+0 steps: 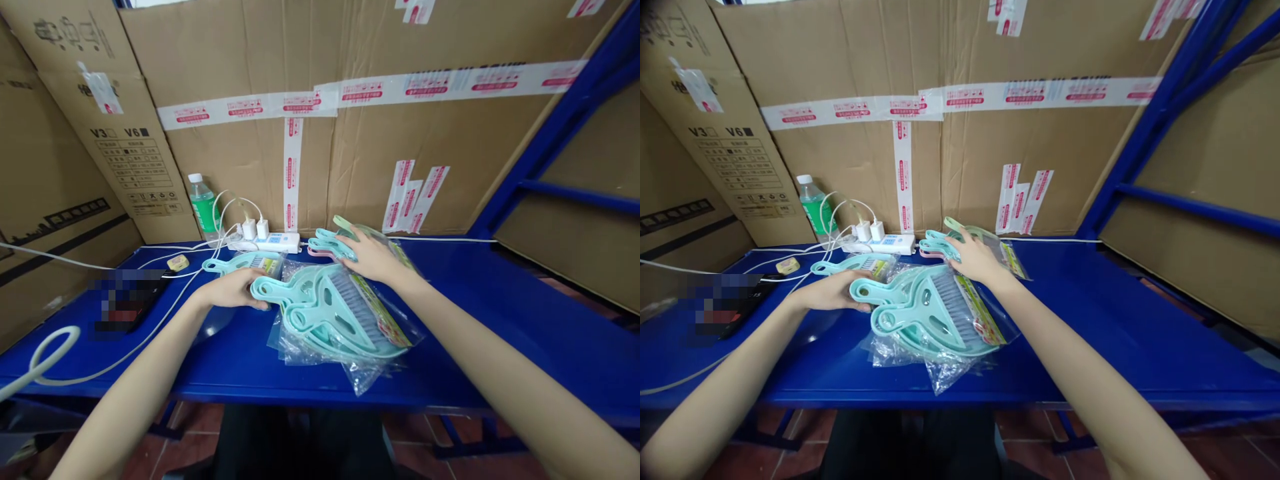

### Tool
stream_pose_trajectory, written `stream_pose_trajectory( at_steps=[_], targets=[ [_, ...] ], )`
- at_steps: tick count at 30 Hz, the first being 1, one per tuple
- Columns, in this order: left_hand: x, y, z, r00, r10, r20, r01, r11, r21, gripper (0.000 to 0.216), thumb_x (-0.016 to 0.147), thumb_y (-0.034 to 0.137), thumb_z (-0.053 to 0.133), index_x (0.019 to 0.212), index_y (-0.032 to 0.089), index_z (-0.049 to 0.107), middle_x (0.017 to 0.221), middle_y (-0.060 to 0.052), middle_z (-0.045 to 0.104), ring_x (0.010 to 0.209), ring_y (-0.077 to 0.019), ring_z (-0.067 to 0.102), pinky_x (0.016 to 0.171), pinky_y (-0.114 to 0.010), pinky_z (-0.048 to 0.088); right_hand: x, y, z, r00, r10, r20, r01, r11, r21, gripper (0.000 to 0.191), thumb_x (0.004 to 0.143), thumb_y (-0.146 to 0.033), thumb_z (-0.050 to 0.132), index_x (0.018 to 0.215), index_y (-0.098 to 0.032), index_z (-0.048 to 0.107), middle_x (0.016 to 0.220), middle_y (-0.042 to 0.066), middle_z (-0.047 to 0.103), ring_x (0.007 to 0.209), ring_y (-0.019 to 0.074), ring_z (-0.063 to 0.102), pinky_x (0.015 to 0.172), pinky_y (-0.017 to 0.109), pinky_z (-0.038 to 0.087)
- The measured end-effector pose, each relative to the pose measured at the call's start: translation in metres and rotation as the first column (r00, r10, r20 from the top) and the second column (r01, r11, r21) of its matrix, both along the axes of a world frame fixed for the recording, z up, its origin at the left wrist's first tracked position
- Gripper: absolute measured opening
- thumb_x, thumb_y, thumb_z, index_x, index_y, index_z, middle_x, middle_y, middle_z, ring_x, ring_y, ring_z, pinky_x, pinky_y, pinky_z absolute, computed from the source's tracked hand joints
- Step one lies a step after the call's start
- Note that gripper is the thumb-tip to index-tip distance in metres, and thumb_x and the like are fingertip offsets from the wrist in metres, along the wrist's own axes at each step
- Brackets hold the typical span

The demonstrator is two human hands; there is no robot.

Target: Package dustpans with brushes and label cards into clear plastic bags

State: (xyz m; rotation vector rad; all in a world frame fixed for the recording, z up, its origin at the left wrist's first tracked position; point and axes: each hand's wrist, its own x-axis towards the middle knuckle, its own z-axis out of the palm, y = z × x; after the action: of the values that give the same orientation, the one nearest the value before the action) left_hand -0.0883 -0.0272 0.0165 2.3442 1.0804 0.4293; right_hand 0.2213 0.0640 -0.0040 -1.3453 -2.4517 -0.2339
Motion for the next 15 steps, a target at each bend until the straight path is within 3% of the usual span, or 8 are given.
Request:
stream_pose_trajectory(
  at_steps=[5,10,15],
  targets=[
    [0.011,0.001,-0.01,1.0,0.011,-0.004,-0.011,0.999,0.047,0.023,0.076,0.033,0.072,0.09,0.015,0.067,0.091,-0.004,0.068,0.082,-0.0194,0.063,0.074,-0.028,0.048,0.005,0.003,-0.002,1.0,0.023,-0.017,-0.023,0.999,-0.022,0.05,0.091,-0.04,0.051,0.14,-0.03,0.054,0.157,0.01,0.039,0.123,0.0392,0.058,0.094,0.058,0.053],
    [0.017,0.002,-0.015,1.0,0.001,-0.008,-0.001,0.998,0.067,0.018,0.077,0.026,0.07,0.093,0.016,0.068,0.096,-0.006,0.069,0.087,-0.0201,0.065,0.079,-0.03,0.05,0.006,0.002,0.004,0.995,0.059,-0.079,-0.063,0.997,-0.046,0.051,0.094,-0.04,0.047,0.143,-0.024,0.051,0.157,0.012,0.039,0.136,0.0373,0.047,0.108,0.059,0.041],
    [0.017,0.002,-0.015,1.0,0.006,-0.021,-0.005,0.997,0.081,0.021,0.079,0.026,0.07,0.098,0.017,0.068,0.096,-0.006,0.07,0.087,-0.0207,0.066,0.081,-0.033,0.051,0.016,-0.034,0.015,0.978,0.148,-0.149,-0.159,0.985,-0.069,0.058,0.099,-0.053,0.032,0.15,-0.027,0.041,0.158,0.008,0.039,0.147,0.0293,0.03,0.116,0.057,0.029]
  ],
)
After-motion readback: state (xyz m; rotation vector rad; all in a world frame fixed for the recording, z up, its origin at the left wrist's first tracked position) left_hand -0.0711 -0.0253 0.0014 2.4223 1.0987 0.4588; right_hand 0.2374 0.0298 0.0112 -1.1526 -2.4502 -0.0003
